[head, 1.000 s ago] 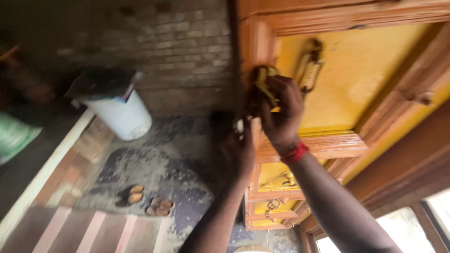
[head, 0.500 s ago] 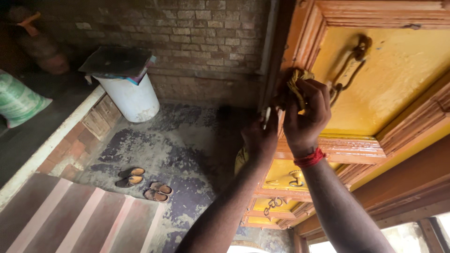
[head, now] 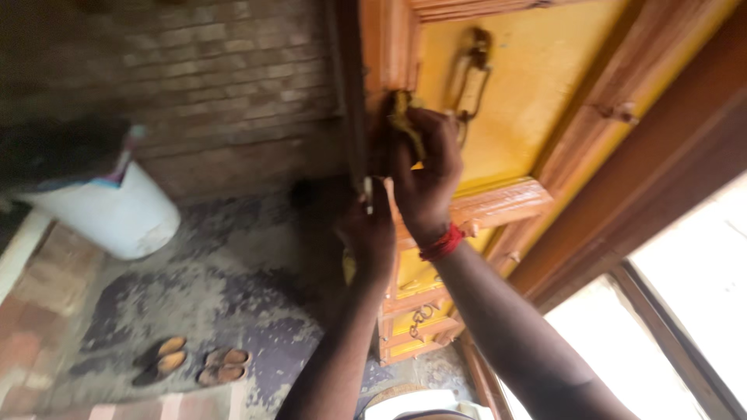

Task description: The person scrubs a yellow wooden door with a toothbrush, focusing on the carved edges and around the chain latch. They then wipe the door surface with a cloth, removing residue from the scrubbed areas.

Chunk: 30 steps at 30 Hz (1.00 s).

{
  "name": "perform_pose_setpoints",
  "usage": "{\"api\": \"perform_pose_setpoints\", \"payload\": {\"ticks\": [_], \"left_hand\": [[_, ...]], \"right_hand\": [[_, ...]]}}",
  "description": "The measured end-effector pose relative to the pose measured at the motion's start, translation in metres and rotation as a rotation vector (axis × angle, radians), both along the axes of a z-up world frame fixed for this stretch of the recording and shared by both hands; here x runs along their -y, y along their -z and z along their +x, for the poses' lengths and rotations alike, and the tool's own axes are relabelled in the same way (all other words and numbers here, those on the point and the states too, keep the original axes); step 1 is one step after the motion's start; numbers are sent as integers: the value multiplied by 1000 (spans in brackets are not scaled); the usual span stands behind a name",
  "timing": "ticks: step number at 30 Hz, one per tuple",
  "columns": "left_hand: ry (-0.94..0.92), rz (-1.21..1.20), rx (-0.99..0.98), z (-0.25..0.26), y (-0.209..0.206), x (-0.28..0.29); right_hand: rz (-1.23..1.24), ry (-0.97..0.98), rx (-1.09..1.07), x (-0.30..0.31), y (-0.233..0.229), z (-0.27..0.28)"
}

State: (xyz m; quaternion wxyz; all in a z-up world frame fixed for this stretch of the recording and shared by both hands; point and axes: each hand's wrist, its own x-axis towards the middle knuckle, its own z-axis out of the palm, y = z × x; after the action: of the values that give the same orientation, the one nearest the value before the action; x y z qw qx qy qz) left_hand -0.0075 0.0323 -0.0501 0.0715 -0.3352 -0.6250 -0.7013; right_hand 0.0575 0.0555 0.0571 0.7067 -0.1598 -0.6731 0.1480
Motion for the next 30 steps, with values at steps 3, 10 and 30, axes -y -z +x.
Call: {"api": "perform_pose_setpoints", "payload": {"ticks": [3,10,30], "left_hand": [[70,96,18,2,-19,12],[130,71,52,4,-42,30],[157,153,73,9,-22,7]], "right_hand": [[-70,-80,-37,1,4,0],[-203,-240,-130,9,3,-7],[-98,-472,-103,-21,-2,8]]}}
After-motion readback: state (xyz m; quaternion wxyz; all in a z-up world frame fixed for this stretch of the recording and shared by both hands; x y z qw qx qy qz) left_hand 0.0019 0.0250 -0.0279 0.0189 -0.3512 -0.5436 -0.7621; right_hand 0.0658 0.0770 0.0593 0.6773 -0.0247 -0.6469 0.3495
